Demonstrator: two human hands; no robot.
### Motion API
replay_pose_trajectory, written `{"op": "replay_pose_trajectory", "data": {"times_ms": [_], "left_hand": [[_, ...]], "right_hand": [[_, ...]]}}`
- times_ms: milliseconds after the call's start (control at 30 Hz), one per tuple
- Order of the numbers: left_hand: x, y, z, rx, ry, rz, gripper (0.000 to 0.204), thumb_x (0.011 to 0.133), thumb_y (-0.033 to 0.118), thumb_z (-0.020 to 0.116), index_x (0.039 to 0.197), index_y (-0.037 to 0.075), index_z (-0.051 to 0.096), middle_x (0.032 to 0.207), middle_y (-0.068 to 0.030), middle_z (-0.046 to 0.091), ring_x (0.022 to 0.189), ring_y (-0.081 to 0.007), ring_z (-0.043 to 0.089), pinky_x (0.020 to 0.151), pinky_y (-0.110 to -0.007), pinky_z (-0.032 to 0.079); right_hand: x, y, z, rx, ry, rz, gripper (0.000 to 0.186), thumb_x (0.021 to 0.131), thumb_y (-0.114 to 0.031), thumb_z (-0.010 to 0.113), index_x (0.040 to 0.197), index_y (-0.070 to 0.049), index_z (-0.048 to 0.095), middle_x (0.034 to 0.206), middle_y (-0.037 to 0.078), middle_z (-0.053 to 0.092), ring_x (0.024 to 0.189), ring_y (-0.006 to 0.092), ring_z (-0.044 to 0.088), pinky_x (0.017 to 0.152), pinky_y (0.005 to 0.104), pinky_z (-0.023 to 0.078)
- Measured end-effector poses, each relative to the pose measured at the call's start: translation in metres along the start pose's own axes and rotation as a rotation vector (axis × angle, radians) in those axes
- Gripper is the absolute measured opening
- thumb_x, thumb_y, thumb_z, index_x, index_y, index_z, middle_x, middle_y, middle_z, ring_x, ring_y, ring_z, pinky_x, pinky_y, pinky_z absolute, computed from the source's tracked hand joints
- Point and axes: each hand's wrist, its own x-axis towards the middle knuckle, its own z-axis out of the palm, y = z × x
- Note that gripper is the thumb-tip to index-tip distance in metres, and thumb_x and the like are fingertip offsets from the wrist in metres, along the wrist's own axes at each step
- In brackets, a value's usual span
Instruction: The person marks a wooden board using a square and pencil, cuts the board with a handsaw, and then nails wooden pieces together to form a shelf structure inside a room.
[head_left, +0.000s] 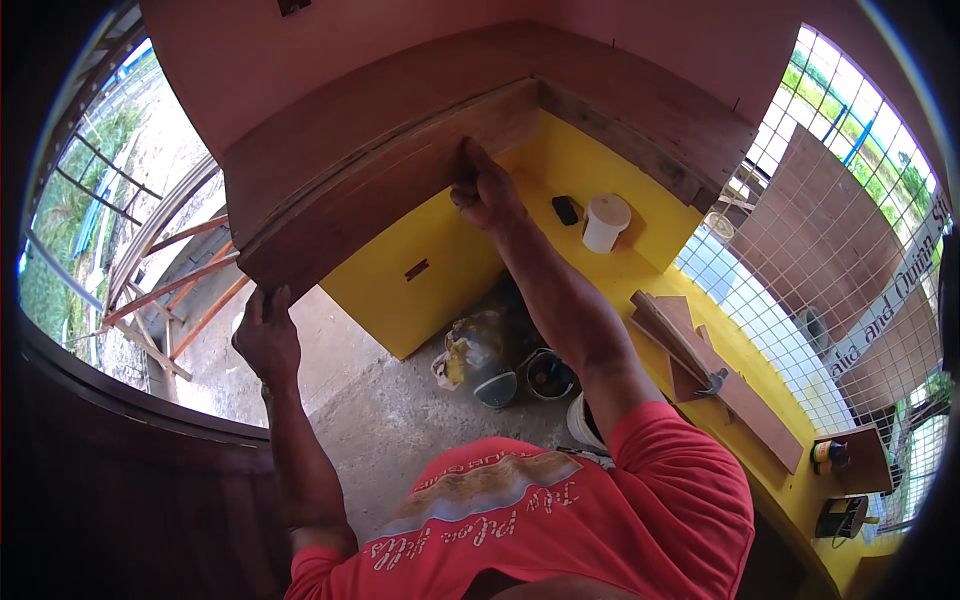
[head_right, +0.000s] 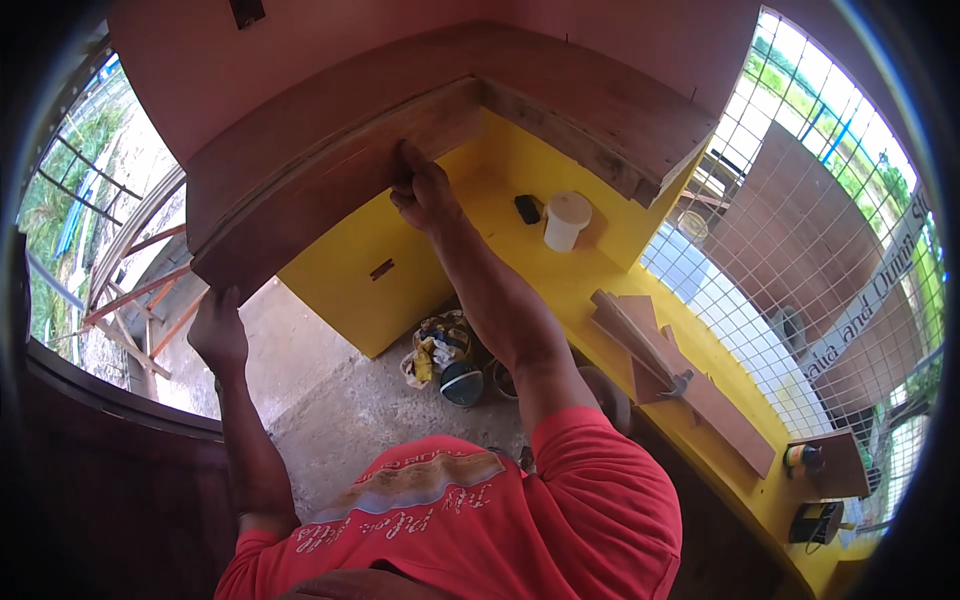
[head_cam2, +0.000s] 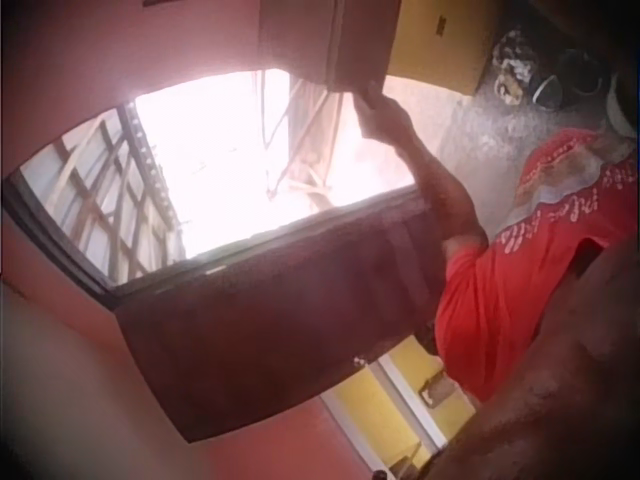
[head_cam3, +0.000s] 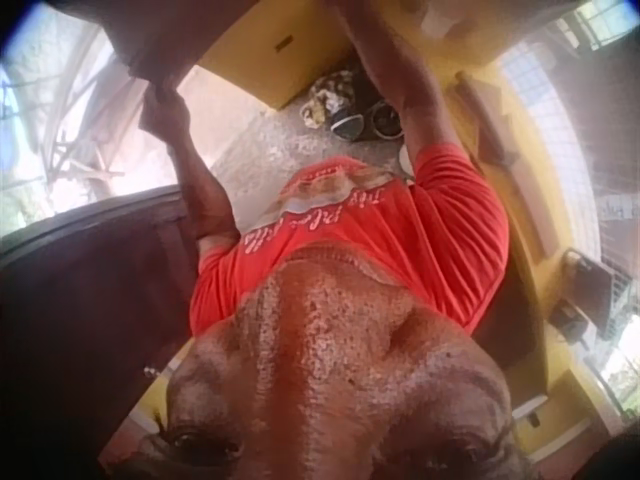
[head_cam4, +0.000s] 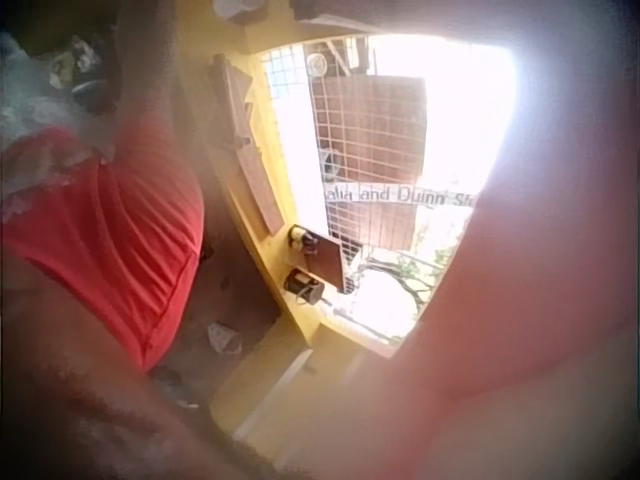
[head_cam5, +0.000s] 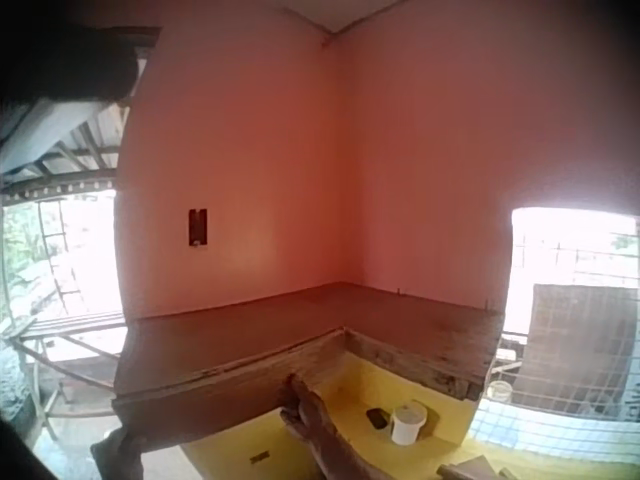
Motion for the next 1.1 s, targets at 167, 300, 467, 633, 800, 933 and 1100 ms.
{"op": "replay_pose_trajectory", "data": {"times_ms": [167, 300, 467, 633, 800, 933, 1100], "left_hand": [[0.001, 0.005, 0.007, -0.064, 0.018, -0.031, 0.026, 0.09, 0.019, 0.07, 0.109, 0.002, 0.071, 0.092, -0.0155, 0.074, 0.082, -0.0295, 0.072, 0.075, -0.038, 0.053], [0.001, -0.005, 0.012, -0.049, 0.051, 0.082, 0.023, 0.092, 0.016, 0.063, 0.108, 0.0, 0.068, 0.093, -0.0178, 0.071, 0.081, -0.0338, 0.069, 0.069, -0.039, 0.052], [0.003, -0.002, 0.012, -0.079, 0.059, 0.1, 0.022, 0.093, 0.014, 0.062, 0.108, -0.001, 0.069, 0.092, -0.0173, 0.071, 0.079, -0.0313, 0.07, 0.068, -0.037, 0.052], [0.005, -0.004, 0.003, -0.083, 0.078, -0.03, 0.026, 0.089, 0.02, 0.072, 0.106, 0.0, 0.072, 0.089, -0.0157, 0.074, 0.076, -0.0267, 0.072, 0.071, -0.035, 0.054], [0.012, 0.012, 0.005, -0.056, 0.082, 0.03, 0.022, 0.087, 0.019, 0.074, 0.101, 0.002, 0.072, 0.085, -0.0146, 0.073, 0.076, -0.0245, 0.073, 0.07, -0.033, 0.054], [0.011, 0.003, 0.002, -0.132, 0.125, -0.055, 0.02, 0.084, 0.022, 0.077, 0.096, 0.006, 0.072, 0.082, -0.0114, 0.072, 0.075, -0.0266, 0.071, 0.07, -0.035, 0.054], [0.015, 0.013, -0.009, -0.278, 0.172, -0.152, 0.023, 0.084, 0.013, 0.078, 0.1, -0.001, 0.071, 0.083, -0.0112, 0.075, 0.074, -0.0139, 0.072, 0.068, -0.027, 0.056]], "right_hand": [[0.006, 0.001, -0.005, -0.018, 0.076, -0.009, 0.023, 0.101, -0.033, 0.056, 0.08, -0.025, 0.055, 0.059, -0.01, 0.036, 0.046, 0.0059, 0.026, 0.046, 0.0236, 0.02], [0.004, 0.001, -0.003, -0.015, 0.028, -0.034, 0.022, 0.102, -0.032, 0.053, 0.082, -0.025, 0.054, 0.059, -0.01, 0.035, 0.047, 0.0054, 0.024, 0.046, 0.0236, 0.019], [0.005, -0.003, 0.001, -0.025, 0.0, -0.044, 0.02, 0.103, -0.031, 0.052, 0.084, -0.025, 0.053, 0.059, -0.01, 0.034, 0.046, 0.0056, 0.023, 0.046, 0.0238, 0.019], [0.018, 0.004, 0.011, -0.027, 0.045, -0.029, 0.021, 0.103, -0.034, 0.052, 0.084, -0.026, 0.056, 0.06, -0.01, 0.039, 0.045, 0.0052, 0.024, 0.044, 0.0233, 0.019], [0.015, -0.013, 0.001, -0.042, -0.082, -0.054, 0.021, 0.101, -0.036, 0.055, 0.084, -0.024, 0.055, 0.06, -0.01, 0.041, 0.045, 0.0049, 0.026, 0.044, 0.0238, 0.018], [0.014, -0.008, 0.008, -0.064, -0.054, -0.062, 0.018, 0.101, -0.038, 0.054, 0.089, -0.025, 0.059, 0.062, -0.01, 0.043, 0.046, 0.0057, 0.026, 0.046, 0.0234, 0.018], [0.011, 0.002, 0.021, -0.038, 0.018, -0.043, 0.02, 0.103, -0.037, 0.051, 0.092, -0.023, 0.06, 0.065, -0.011, 0.045, 0.048, 0.0061, 0.024, 0.048, 0.0236, 0.019]]}}
